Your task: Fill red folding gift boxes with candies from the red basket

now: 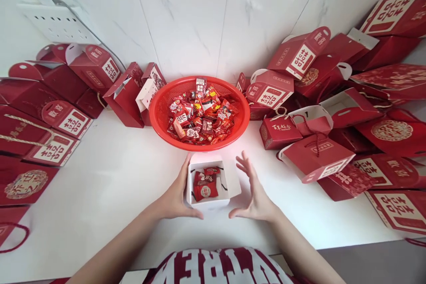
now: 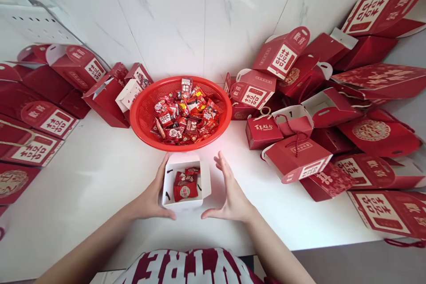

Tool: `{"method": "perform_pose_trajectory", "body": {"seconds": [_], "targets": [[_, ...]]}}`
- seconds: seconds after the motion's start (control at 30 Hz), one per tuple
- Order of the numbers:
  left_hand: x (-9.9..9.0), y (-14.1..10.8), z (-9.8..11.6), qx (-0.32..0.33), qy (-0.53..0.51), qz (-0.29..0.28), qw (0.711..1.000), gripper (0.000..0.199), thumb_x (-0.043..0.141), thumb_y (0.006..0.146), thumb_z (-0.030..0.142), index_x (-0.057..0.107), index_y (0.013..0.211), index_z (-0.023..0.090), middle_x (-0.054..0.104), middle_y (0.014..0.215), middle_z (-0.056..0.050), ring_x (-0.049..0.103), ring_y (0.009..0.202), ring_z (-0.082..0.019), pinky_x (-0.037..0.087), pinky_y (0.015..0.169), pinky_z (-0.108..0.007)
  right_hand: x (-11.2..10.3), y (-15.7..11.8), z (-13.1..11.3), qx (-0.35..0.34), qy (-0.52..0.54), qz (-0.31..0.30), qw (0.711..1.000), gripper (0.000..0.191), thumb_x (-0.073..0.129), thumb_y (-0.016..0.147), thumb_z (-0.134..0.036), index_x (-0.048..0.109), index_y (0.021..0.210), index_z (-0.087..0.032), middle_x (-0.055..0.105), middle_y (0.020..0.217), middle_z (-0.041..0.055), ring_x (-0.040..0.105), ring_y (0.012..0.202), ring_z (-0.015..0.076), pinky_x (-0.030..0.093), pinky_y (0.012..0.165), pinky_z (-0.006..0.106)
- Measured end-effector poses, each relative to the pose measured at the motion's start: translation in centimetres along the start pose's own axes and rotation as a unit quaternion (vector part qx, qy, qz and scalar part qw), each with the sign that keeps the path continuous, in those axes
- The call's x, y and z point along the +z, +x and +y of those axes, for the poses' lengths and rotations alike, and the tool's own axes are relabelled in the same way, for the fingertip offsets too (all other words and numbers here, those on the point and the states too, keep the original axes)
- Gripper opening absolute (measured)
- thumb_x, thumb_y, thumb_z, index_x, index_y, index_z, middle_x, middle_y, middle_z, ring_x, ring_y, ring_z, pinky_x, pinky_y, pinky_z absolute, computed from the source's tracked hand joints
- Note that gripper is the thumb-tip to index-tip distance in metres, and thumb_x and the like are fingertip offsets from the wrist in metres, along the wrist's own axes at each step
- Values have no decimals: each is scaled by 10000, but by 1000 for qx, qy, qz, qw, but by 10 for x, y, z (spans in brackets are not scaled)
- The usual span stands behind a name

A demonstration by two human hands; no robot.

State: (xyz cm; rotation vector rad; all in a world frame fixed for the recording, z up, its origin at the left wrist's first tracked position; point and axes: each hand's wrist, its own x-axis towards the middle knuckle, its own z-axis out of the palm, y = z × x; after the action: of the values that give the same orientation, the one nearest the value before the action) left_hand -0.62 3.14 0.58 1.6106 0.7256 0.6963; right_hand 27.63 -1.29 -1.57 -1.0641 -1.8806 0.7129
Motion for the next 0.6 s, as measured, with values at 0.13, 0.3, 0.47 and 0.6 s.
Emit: {"method": "perform_pose_trajectory", "body": {"seconds": [0.13,0.3,0.47,0.6], "targets": [[4,-25,1,-21,-71,17,997,1195,652,717,772,-20,1593,313,37,1684,-77,52,1531,-415,139,1232,-598,4,-5,0,28,38,-76,996,1209,808,729,-503,-31,1586,-344,256,1617,152,351,1446,376,383,1140,552],[22,-41,-1,-54,-175,164,969,615,369,978,594,468,1465,232,470,1525,-104,393,1425,-384,356,1164,-522,3,-3,-8,53,162,-92,981,893,688,841,-518,190,1555,-318,371,1559,138,410,1415,345,378,1151,505],[41,-43,9,-55,-187,225,955,470,583,917,360,579,1369,234,586,1416,-62,502,1327,-365,453,1077,-442,4,-4,-19,36,160,-56,985,806,587,903,-578,197,1564,-330,313,1594,111,314,1469,327,303,1195,514],[50,-41,19,-47,-204,204,956,580,692,852,373,549,1393,220,605,1375,-109,569,1238,-373,529,951,-400,7,-6,-29,-14,151,-36,988,773,501,918,-653,236,1565,-322,261,1624,96,257,1490,335,253,1206,548]]}}
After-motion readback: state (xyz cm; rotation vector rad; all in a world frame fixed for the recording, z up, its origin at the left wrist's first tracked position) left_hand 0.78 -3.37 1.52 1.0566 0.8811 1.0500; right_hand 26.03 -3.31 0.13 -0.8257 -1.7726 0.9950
